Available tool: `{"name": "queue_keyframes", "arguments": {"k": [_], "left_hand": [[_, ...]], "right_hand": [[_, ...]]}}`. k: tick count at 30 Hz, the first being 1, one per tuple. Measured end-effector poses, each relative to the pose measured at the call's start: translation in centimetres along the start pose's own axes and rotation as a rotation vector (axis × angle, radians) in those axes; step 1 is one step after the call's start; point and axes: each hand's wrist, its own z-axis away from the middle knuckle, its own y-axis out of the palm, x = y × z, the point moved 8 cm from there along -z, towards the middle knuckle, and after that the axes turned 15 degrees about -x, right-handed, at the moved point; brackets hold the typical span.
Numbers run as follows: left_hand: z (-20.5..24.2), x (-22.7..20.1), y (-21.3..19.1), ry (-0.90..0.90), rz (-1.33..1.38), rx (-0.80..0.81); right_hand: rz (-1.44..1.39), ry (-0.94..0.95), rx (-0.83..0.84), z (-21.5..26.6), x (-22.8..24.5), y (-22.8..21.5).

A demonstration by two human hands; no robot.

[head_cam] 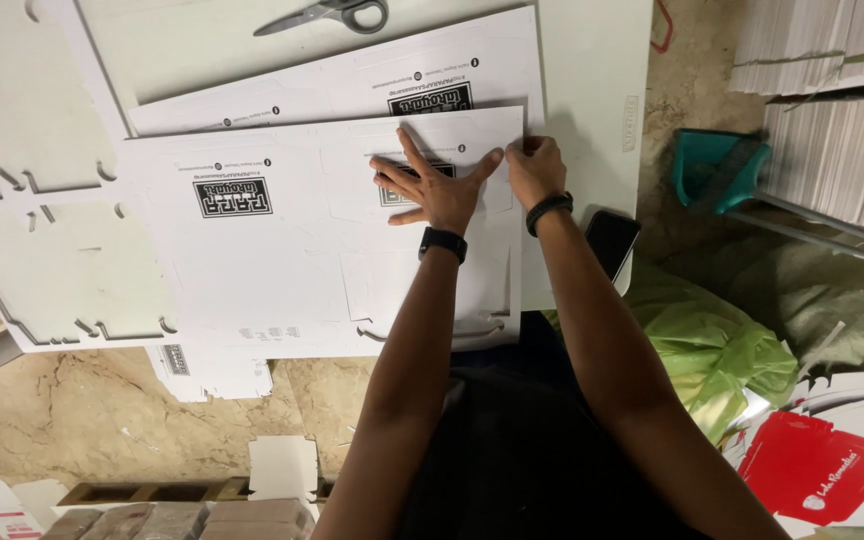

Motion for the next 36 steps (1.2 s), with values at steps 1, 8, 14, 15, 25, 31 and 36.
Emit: {"name": "queue_keyframes", "arguments": {"k": [1,8,14,15,25,31,36], "left_hand": [[0.0,0.0,0.1,0.003,0.016,-0.012],[-0.8,1.7,-0.1,0.053,0.049,-0.016],[-0.7,1.4,0.2,0.084,0.047,-0.013],[-0.6,1.1,0.2,0.088,0.047,-0.015],[-0.6,1.4,0.5,0.128,0.047,-0.014],[1.4,3.0,-0.2,0.29,0.0,0.06],[3.7,5.0,-0.9,0.37,-0.1,0.122]], "right_hand": [[-0.002,-0.011,0.004,-0.3,-0.3,0.1],[-0.205,-0.271,-0.2,3.6,1.8,-1.8],[-0.107,-0.205,-0.141,2.0,0.6,-0.9],[-0.112,-0.206,-0.142,1.6,0.2,-0.2],[0.132,-0.178,0.051,0.4,-3.5,1.2],[0.15,-0.48,-0.096,8.1,-9.9,1.8],[0.112,-0.18,-0.063,8.3,-10.6,2.1]]}}
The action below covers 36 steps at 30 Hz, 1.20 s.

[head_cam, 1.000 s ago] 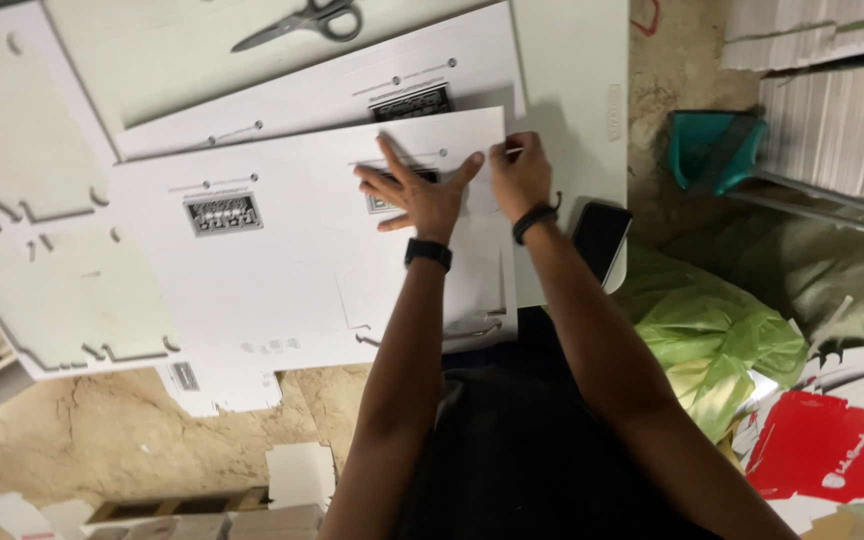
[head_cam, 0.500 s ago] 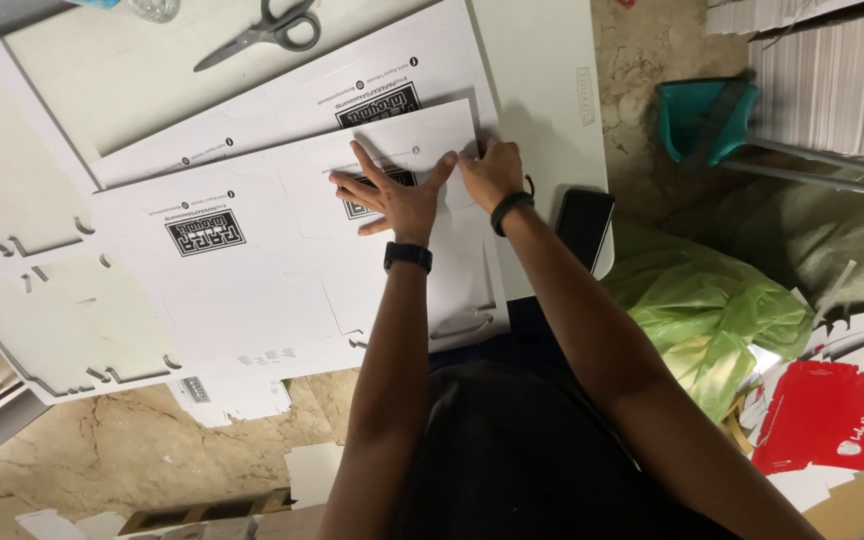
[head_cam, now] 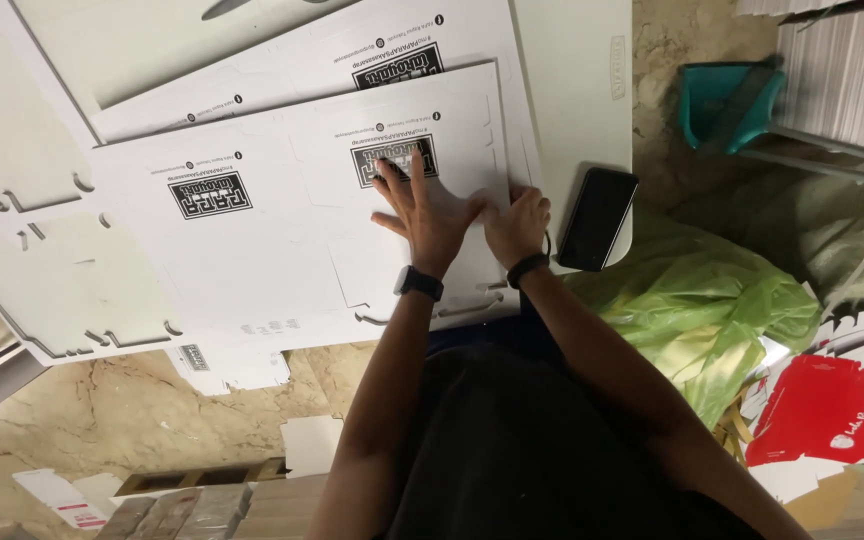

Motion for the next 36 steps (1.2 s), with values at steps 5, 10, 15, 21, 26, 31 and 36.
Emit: {"name": "queue_keyframes", "arguments": {"k": [5,10,15,21,26,31,36], "left_hand": [[-0.6,0.7,-0.7,0.027,0.039,-0.094],[-2.4,-1.5,-1.9,0.031,0.069,-0.123],[-3.9,-2.5,-0.1,0.007,0.005,-0.051],[-4.3,-2.1,0.3,-0.118,-0.154,0.005],[-4.0,-1.7,0.3,-0.138,-0.125,0.018],[-4.8,-1.2,0.9,-0.224,-0.12,-0.003],[-4.5,-1.9,0.5,-0.245,-0.183,0.032]], "right_hand": [[-0.169,0.256,0.135,-0.5,1.7,-2.2],[-0.142,0.217,0.154,-2.3,1.7,-3.0],[-0.164,0.097,0.093,-4.9,1.6,-1.6],[-0.044,0.034,-0.034,-3.8,3.3,-1.4],[-0.039,0.072,0.049,-3.4,5.9,-4.6],[-0.084,0.04,0.0,-7.6,7.0,-3.2],[-0.06,-0.122,-0.055,-10.5,7.8,-2.3]]}}
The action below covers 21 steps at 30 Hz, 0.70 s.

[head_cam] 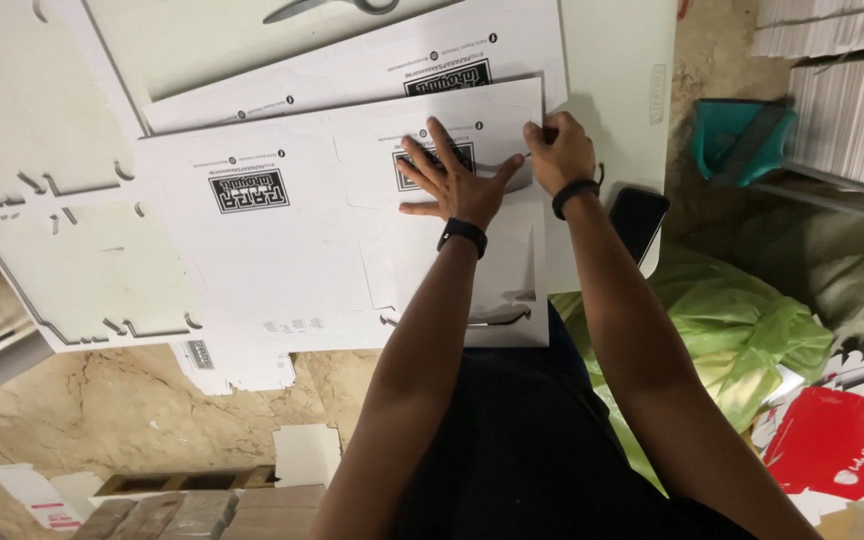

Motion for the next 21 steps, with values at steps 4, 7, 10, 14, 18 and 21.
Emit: {"name": "queue_keyframes", "arguments": {"k": [4,7,10,14,18,21], "left_hand": [[0.0,-0.3,-0.2,0.001,-0.039,0.016],[0.6,-0.4,-0.7,-0.002,-0.053,0.037],[0.1,-0.8,-0.8,0.011,0.001,0.046],[-0.8,-2.1,-2.8,-0.036,0.147,-0.03],[-4.2,-2.3,-1.2,-0.02,0.113,-0.017],[-4.9,-3.1,-2.1,-0.06,0.08,0.009]], "right_hand": [[0.07,-0.092,-0.008,1.6,1.2,-0.9],[0.097,-0.132,0.006,2.1,1.2,-1.5],[0.048,-0.051,0.163,-1.5,2.3,-1.0],[0.054,0.077,0.43,-1.9,7.1,-1.9],[0.362,0.112,0.454,-1.1,9.4,-3.1],[0.575,-0.208,0.331,-3.2,9.0,-0.8]]}}
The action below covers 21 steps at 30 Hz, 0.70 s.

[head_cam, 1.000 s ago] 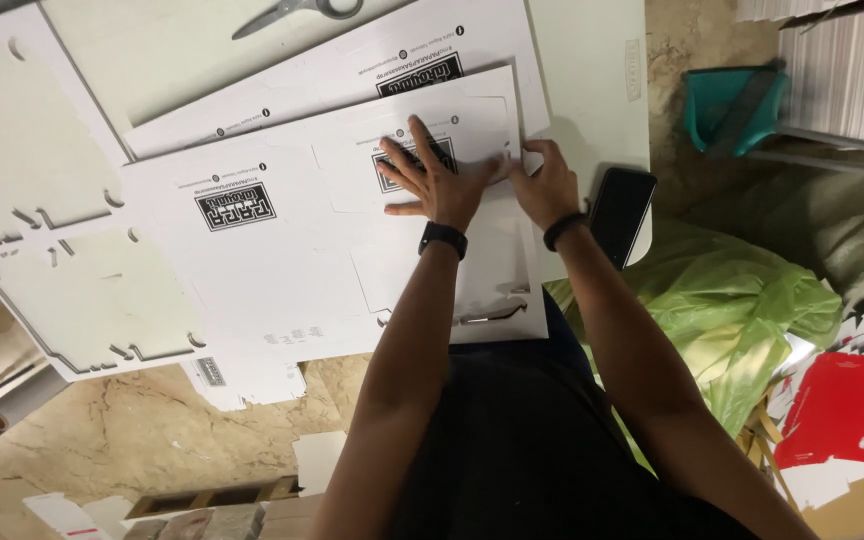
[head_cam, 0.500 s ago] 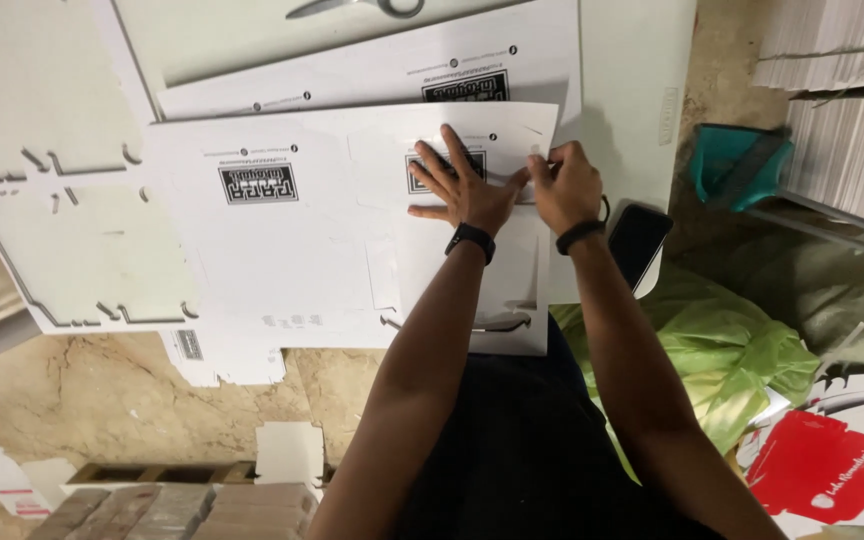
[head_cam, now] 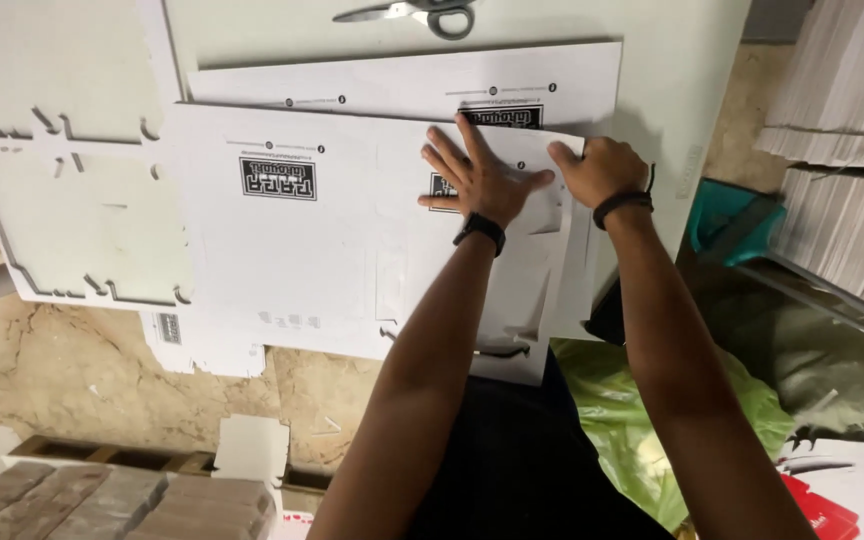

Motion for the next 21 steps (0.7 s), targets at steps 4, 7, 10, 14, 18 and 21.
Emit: {"name": "queue_keyframes", "arguments": {"k": [4,7,10,14,18,21], "left_hand": [[0.6,0.6,0.8,-0.006,-0.031,-0.009],[-0.1,1.5,2.7,0.024,-0.101,-0.079],[-0.4,1.4,2.5,0.014,-0.11,-0.083],[0.2,1.3,2.3,0.076,-0.1,-0.034],[0.5,4.2,3.6,0.294,-0.07,-0.132],[3.3,3.4,2.9,0.555,-0.201,0.241]], "right_hand": [[0.139,-0.218,-0.177,3.0,2.0,1.3],[0.236,-0.458,-0.352,6.9,4.5,1.2],[0.132,-0.614,-0.492,9.0,4.7,0.0],[-0.691,-0.158,-0.128,6.8,-0.5,0.0],[-1.42,-0.054,0.146,5.1,-4.8,8.1],[-1.175,0.009,-0.062,4.8,-5.1,8.1]]}}
